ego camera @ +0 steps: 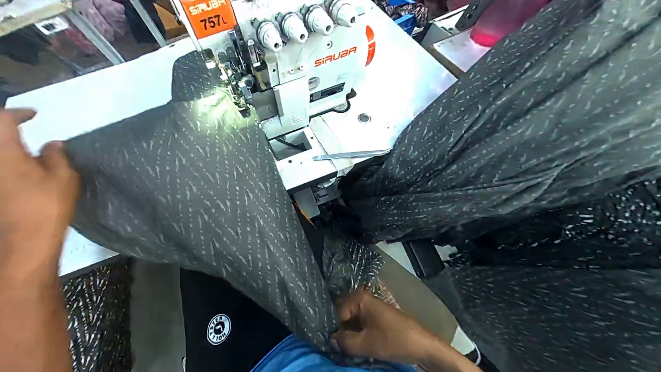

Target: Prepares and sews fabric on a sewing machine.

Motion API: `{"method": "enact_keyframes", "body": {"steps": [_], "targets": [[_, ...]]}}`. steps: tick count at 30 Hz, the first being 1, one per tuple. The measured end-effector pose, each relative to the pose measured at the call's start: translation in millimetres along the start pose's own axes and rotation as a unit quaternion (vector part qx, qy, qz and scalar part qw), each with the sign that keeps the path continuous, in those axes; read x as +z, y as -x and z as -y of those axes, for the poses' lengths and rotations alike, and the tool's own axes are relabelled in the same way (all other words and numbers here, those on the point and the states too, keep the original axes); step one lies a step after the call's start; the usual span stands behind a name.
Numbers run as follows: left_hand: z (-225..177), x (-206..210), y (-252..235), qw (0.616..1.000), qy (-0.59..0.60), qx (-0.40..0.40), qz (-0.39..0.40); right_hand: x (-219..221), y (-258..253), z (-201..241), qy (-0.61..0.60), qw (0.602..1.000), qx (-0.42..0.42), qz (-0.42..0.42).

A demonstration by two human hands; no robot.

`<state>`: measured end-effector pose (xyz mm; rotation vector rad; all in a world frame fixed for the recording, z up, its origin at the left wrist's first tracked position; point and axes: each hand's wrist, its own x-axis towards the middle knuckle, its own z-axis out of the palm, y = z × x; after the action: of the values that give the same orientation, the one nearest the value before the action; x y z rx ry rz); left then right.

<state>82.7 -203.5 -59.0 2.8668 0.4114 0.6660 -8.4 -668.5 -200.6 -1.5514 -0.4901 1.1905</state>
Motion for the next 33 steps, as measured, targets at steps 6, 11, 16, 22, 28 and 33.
{"method": "enact_keyframes", "body": {"steps": [6, 11, 16, 22, 28, 33], "targets": [[-128, 48, 16, 0.974, 0.120, 0.128, 0.142, -2, -7, -9, 0.067, 0.992, -0.103, -0.002], [-129, 70, 5, 0.978, 0.074, 0.121, 0.154, -5, -12, -18, 0.038, 0.982, -0.185, -0.007], [-118, 82, -32, 0.977, 0.049, 0.107, 0.177, -21, -24, 8, 0.025, 0.978, -0.206, -0.013], [-105, 103, -91, 0.975, 0.077, 0.035, 0.205, -42, -47, 32, -0.027, 0.969, -0.245, -0.024], [-119, 94, -122, 0.985, 0.003, -0.052, 0.165, -59, -75, 57, -0.036, 0.958, -0.277, -0.061], [-105, 100, -151, 0.992, -0.057, 0.045, 0.101, -69, -100, 78, -0.047, 0.959, -0.266, -0.091]]}}
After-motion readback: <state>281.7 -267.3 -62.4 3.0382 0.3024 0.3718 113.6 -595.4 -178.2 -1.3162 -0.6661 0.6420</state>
